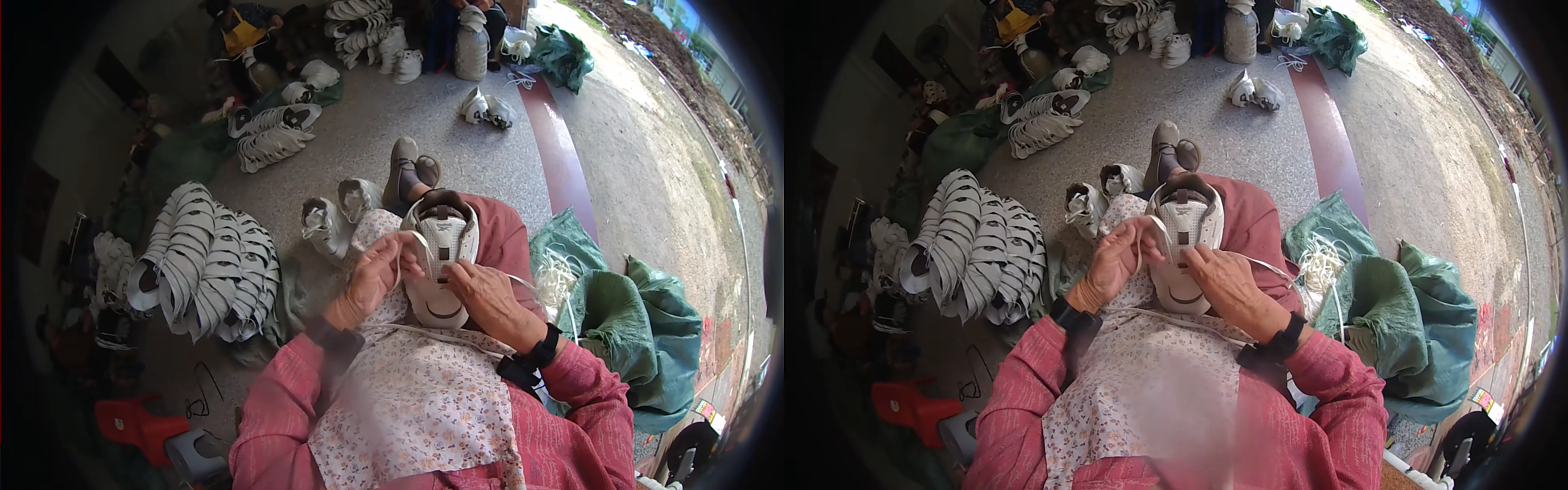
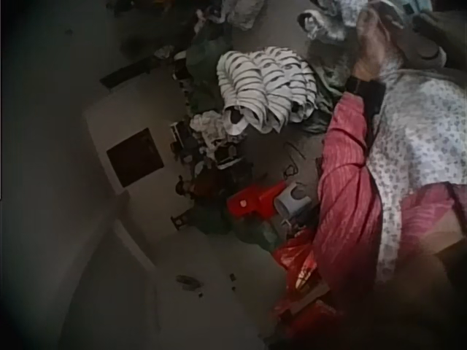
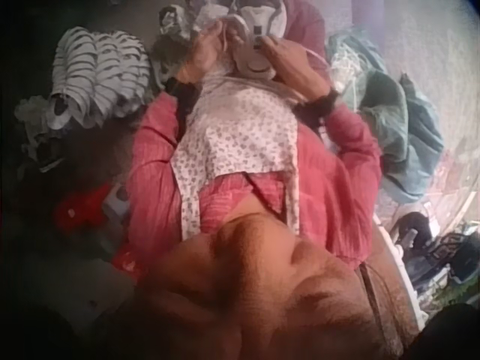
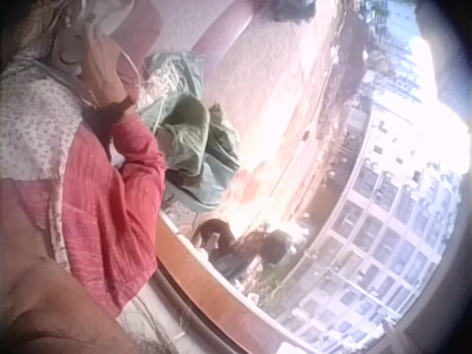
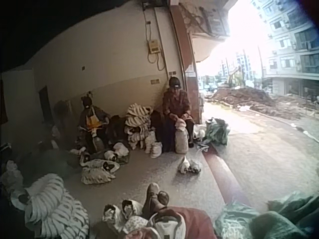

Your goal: The person sits on the floor and threads a white shoelace through the eyelets of a white sneaker. They pull the laces tight and adjust the fit, working on one shoe at a time while surrounded by stacks of similar footwear.

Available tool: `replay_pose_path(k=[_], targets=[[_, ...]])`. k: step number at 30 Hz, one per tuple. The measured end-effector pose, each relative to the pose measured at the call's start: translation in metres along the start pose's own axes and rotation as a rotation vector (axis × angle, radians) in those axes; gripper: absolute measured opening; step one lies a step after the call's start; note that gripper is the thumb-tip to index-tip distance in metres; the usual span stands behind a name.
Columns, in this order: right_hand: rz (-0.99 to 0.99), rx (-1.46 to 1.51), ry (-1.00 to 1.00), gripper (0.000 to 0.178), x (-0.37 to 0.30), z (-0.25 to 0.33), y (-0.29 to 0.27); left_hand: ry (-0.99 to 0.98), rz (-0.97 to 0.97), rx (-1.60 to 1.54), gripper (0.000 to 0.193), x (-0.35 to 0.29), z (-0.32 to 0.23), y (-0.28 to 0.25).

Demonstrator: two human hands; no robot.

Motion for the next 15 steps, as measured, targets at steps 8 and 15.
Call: replay_pose_path(k=[8, 15], targets=[[0.041, 0.322, -0.012, 0.014, 0.014, -0.011, 0.005, 0.205, 0.004, 0.681, 0.009, -0.017, -0.012, 0.001], [0.006, 0.385, 0.012, 0.011, 0.011, -0.017, -0.002, 0.687, 0.117, 1.163, 0.012, -0.029, -0.012, 0.053]])
Point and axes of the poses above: each hand's wrist, its own x-axis towards the middle knuckle, its own y-axis out of the palm, z = x × y, the point moved 10 cm from there along x, towards the middle knuckle, and after that the axes turned 12 degrees about -z, right-handed, at the moved point
